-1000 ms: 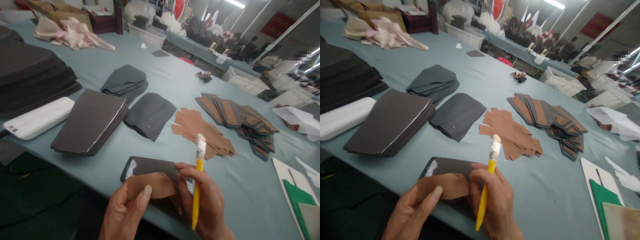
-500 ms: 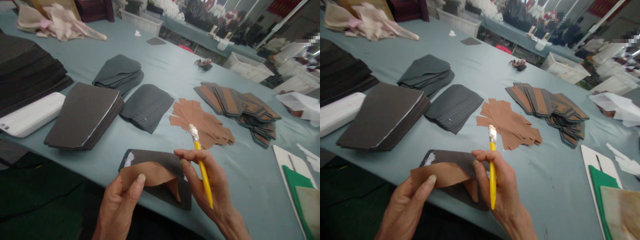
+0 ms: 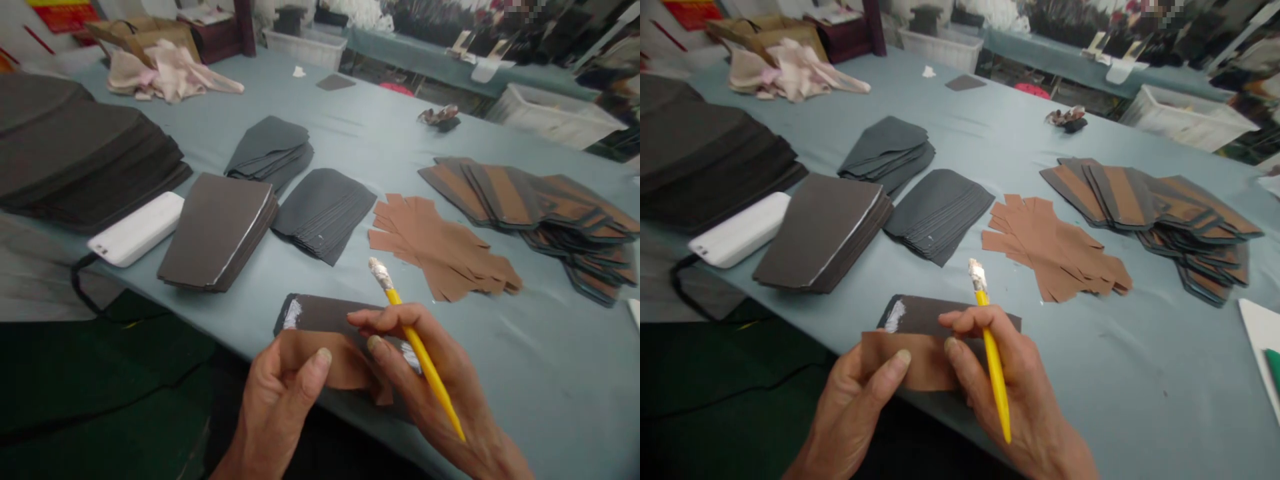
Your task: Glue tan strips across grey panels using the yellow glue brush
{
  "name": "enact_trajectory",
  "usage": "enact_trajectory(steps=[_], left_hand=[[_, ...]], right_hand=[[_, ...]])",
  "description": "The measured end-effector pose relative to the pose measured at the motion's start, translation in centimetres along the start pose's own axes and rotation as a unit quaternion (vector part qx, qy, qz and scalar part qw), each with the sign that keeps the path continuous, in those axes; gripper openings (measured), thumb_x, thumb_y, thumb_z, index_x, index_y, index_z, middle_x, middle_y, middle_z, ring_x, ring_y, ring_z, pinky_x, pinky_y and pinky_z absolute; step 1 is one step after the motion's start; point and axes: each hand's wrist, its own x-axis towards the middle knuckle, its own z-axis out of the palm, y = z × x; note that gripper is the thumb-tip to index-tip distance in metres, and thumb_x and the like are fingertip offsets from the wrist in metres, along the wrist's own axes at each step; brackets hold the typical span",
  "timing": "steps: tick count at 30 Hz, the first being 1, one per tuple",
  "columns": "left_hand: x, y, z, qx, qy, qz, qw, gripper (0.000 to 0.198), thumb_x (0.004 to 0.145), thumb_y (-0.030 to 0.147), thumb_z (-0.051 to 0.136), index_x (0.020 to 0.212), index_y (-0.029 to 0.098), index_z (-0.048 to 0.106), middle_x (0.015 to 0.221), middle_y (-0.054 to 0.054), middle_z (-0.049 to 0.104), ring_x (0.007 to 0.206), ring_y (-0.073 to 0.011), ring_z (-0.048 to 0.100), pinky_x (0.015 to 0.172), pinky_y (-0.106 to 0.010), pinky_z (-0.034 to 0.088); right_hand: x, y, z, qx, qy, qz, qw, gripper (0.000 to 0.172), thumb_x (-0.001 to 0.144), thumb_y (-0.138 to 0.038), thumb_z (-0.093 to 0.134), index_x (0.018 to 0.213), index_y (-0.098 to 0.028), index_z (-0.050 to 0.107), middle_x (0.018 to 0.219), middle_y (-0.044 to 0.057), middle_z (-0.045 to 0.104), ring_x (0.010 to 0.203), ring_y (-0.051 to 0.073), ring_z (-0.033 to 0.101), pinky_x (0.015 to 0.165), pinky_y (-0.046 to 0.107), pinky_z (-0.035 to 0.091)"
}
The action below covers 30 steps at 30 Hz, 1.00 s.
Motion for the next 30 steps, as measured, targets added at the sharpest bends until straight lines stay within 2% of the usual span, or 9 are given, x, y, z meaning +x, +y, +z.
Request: enact_trajectory(steps=[4,6,8,11,15,18,21,26,30], left_hand=[[0.0,0.9,0.4,0.125,0.014,0.081,0.989,0.014,0.085,0.032,0.073,0.081,0.019,0.073,0.077,-0.002,0.076,0.071,-0.0167,0.072,0.068,-0.022,0.059],[-0.1,1.1,0.6,0.162,0.025,0.102,0.981,0.012,0.084,0.029,0.068,0.075,0.02,0.068,0.07,0.001,0.072,0.065,-0.0136,0.067,0.064,-0.02,0.056],[-0.1,0.9,0.5,0.189,0.056,0.114,0.974,0.017,0.083,0.03,0.066,0.069,0.021,0.061,0.062,0.003,0.065,0.057,-0.011,0.059,0.057,-0.018,0.051],[-0.2,0.4,0.2,0.224,0.09,0.12,0.963,0.025,0.084,0.033,0.064,0.064,0.021,0.055,0.057,0.005,0.055,0.053,-0.0091,0.05,0.053,-0.017,0.044],[-0.1,0.0,-0.1,0.217,0.096,0.109,0.965,0.026,0.085,0.034,0.064,0.064,0.02,0.057,0.056,0.006,0.051,0.053,-0.0081,0.046,0.051,-0.017,0.041],[0.0,0.0,-0.2,0.197,0.1,0.107,0.97,0.026,0.086,0.036,0.066,0.066,0.019,0.063,0.057,0.005,0.056,0.053,-0.0085,0.049,0.051,-0.017,0.042],[0.0,0.2,-0.4,0.178,0.083,0.108,0.975,0.028,0.091,0.038,0.065,0.072,0.018,0.07,0.063,0.002,0.067,0.057,-0.0105,0.059,0.055,-0.017,0.048],[-0.3,-0.1,-0.9,0.169,0.049,0.117,0.977,0.034,0.101,0.038,0.058,0.079,0.018,0.074,0.068,0.001,0.073,0.062,-0.0126,0.069,0.06,-0.018,0.053],[-0.4,-0.5,-1.1,0.179,0.045,0.133,0.974,0.033,0.104,0.034,0.055,0.081,0.019,0.073,0.068,0.002,0.073,0.065,-0.0125,0.073,0.063,-0.017,0.056]], right_hand=[[0.6,-0.2,1.1,0.047,-0.046,-0.01,0.998,0.015,0.101,-0.028,0.066,0.113,-0.032,0.059,0.118,-0.002,0.08,0.106,0.015,0.079,0.087,0.022,0.063],[0.6,-0.1,1.9,0.077,-0.085,0.013,0.993,0.017,0.101,-0.031,0.068,0.114,-0.032,0.058,0.117,-0.002,0.078,0.103,0.016,0.078,0.082,0.021,0.063],[0.5,0.2,2.7,0.1,-0.113,0.044,0.988,0.014,0.101,-0.033,0.068,0.11,-0.03,0.057,0.105,-0.002,0.076,0.09,0.015,0.076,0.072,0.02,0.061],[0.1,0.6,3.5,0.106,-0.117,0.06,0.986,0.014,0.101,-0.031,0.068,0.103,-0.028,0.055,0.088,-0.004,0.068,0.073,0.012,0.065,0.061,0.019,0.053],[-0.2,0.8,3.7,0.104,-0.123,0.075,0.984,0.015,0.102,-0.033,0.068,0.103,-0.028,0.054,0.089,-0.004,0.064,0.071,0.011,0.06,0.057,0.019,0.048],[-0.2,0.8,3.9,0.104,-0.134,0.105,0.98,0.015,0.105,-0.038,0.065,0.106,-0.028,0.053,0.089,-0.003,0.064,0.069,0.011,0.058,0.058,0.02,0.048],[0.0,0.7,4.1,0.124,-0.134,0.111,0.977,0.013,0.108,-0.038,0.06,0.106,-0.029,0.051,0.083,-0.004,0.062,0.063,0.01,0.056,0.055,0.019,0.049],[0.3,0.6,4.2,0.061,-0.098,0.072,0.991,0.008,0.107,-0.032,0.062,0.105,-0.03,0.054,0.077,-0.007,0.061,0.057,0.009,0.054,0.051,0.016,0.047],[0.3,0.2,4.3,0.036,-0.103,0.035,0.993,0.01,0.105,-0.027,0.064,0.106,-0.03,0.054,0.074,-0.008,0.063,0.055,0.009,0.058,0.052,0.015,0.049]])
